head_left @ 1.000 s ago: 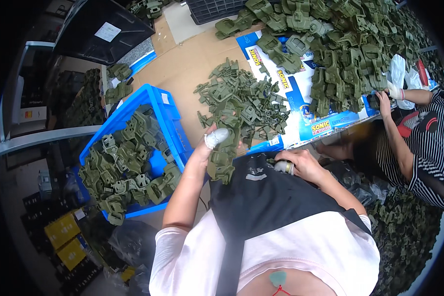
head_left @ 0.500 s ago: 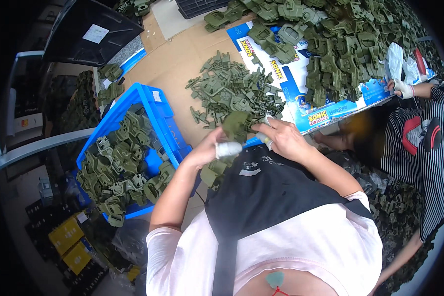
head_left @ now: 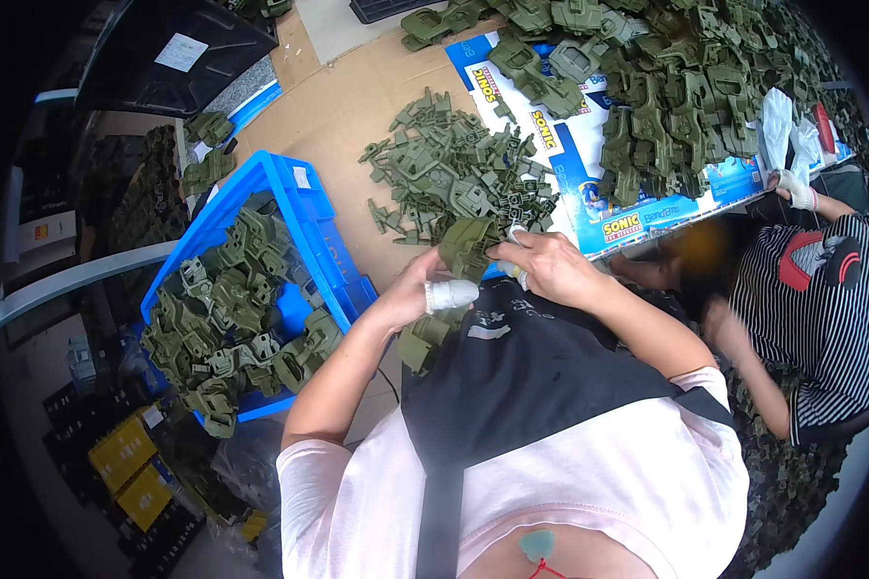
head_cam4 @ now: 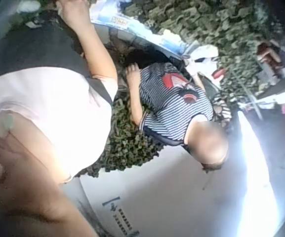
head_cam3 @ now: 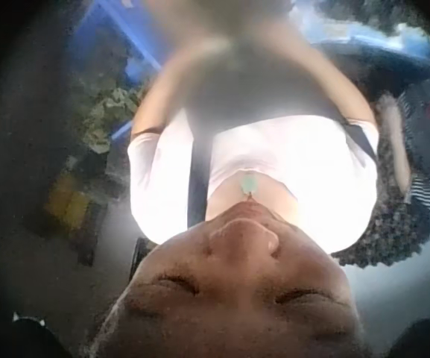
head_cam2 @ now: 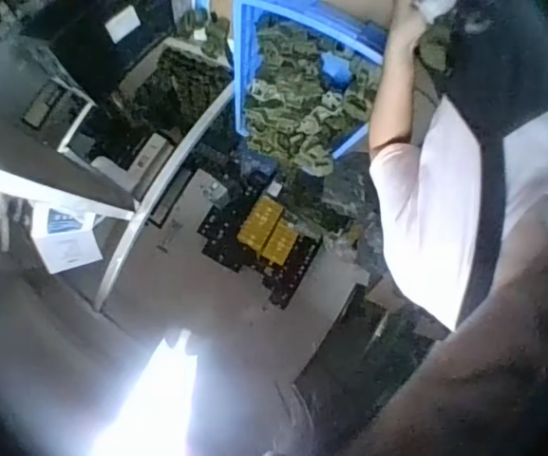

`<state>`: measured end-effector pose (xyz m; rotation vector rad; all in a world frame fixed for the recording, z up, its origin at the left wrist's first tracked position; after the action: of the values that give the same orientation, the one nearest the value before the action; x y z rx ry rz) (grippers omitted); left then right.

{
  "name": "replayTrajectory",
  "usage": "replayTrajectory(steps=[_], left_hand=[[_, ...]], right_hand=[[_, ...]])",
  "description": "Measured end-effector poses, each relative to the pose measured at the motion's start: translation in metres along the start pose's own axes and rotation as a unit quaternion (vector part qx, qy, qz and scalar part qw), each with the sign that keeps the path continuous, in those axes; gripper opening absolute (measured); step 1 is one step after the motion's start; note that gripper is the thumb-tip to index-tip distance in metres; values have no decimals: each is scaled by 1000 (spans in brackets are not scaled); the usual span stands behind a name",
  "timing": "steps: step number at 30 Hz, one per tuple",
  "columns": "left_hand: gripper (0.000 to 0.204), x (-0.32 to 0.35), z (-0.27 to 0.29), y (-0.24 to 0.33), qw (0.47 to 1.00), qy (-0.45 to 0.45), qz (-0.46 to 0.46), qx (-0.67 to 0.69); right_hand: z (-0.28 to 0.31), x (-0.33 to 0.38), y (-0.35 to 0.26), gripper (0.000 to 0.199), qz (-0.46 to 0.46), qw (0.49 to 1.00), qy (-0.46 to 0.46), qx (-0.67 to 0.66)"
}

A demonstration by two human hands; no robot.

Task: The person sorts small, green, plastic components from a large pile on a table into a blue plastic crate. They pick up handfuls of the parts, briefly inspect or separate them, and place them into the crate. The task is performed by hand without tools.

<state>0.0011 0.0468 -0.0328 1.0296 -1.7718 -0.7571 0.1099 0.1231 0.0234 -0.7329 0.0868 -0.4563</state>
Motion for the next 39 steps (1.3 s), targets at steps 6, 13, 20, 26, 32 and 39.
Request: replayTrajectory(steps=[6,13,20,26,32,39], left_hand=[[47,-2,5,-2,998,12,-31,-56],[53,-2,8,8,993,17,-39,-111],[41,-20,57,15,968,158,-69,181],[49,-30,45,-16,943,171,20,283],[53,-43,27,-52,941,100,79,315],[34,-59,1,-57,934,120,115,316]], right_hand=[[-14,0,10,36,35,997,37,-53],[-12,-10,11,33,40,996,65,-51],[9,-31,195,21,-235,949,175,-115],[-36,-34,253,18,-211,960,170,71],[44,5,76,17,-55,982,119,-136],[0,31,10,31,3,997,-64,-47]])
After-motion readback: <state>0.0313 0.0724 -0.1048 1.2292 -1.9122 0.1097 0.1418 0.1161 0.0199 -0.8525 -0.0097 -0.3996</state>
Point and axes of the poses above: each hand's wrist, its own x-axis away from the middle knuckle, its own z-axis out of the back of the hand, y = z × x, the point moved 8 cm from there along -x, towards the middle knuckle, and after that the axes turned 3 degrees about -z, right-handed, at the moved point
